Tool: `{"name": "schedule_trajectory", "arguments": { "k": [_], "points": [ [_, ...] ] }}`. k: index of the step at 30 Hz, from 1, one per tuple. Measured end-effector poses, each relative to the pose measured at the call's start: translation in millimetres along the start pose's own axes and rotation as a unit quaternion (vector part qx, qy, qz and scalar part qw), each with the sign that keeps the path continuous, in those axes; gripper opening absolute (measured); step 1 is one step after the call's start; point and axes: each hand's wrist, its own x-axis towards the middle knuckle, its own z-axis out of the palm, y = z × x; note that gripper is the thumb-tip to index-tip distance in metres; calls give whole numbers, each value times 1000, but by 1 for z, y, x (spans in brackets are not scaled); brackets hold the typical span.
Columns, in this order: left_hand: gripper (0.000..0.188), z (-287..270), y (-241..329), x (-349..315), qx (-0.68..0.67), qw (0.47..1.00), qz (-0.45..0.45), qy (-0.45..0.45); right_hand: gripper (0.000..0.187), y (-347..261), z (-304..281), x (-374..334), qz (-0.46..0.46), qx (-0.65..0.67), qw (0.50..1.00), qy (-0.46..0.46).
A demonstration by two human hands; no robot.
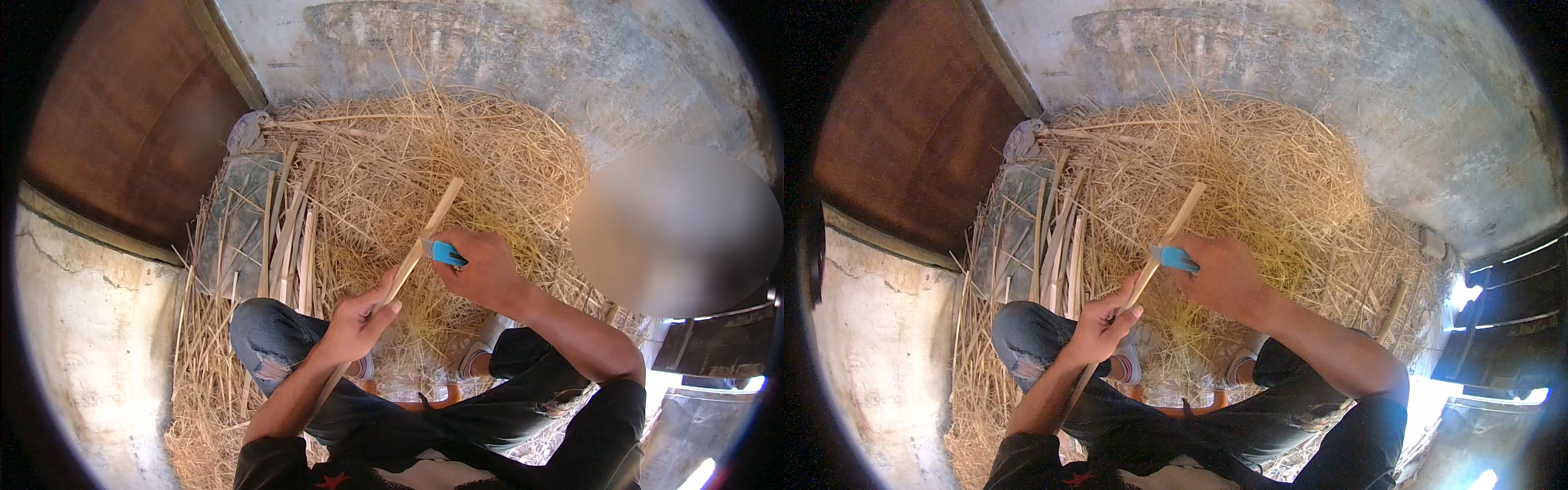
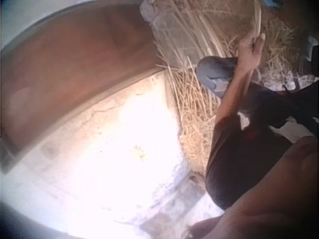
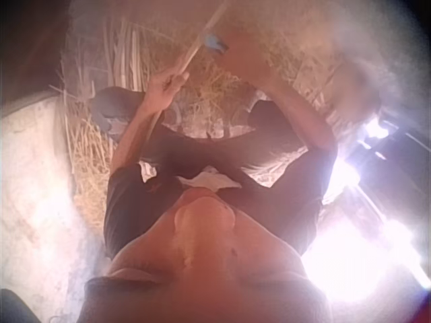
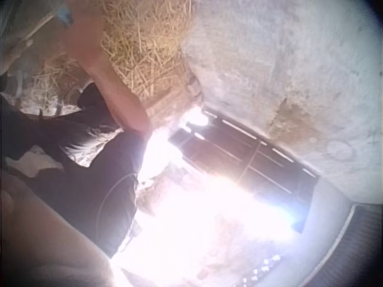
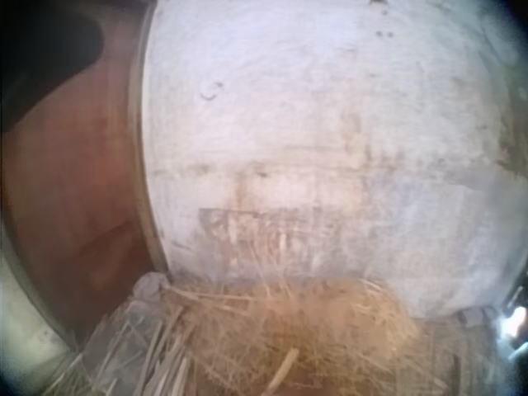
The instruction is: The person sits on a hay-covered floor and uses a blue utility knife to shave a long, thin wooden stick. They hold the stick with their left hand and scrape the blade along its length with their right hand, removing thin strips of wood.
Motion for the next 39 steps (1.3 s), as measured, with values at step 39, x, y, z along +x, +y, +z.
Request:
{"name": "schedule_trajectory", "arguments": {
  "k": [39],
  "points": [
    [54,-9,0,-11,-217,974,-46,-56,50,1,-19,14,150,-92,976,-132]
  ]
}}
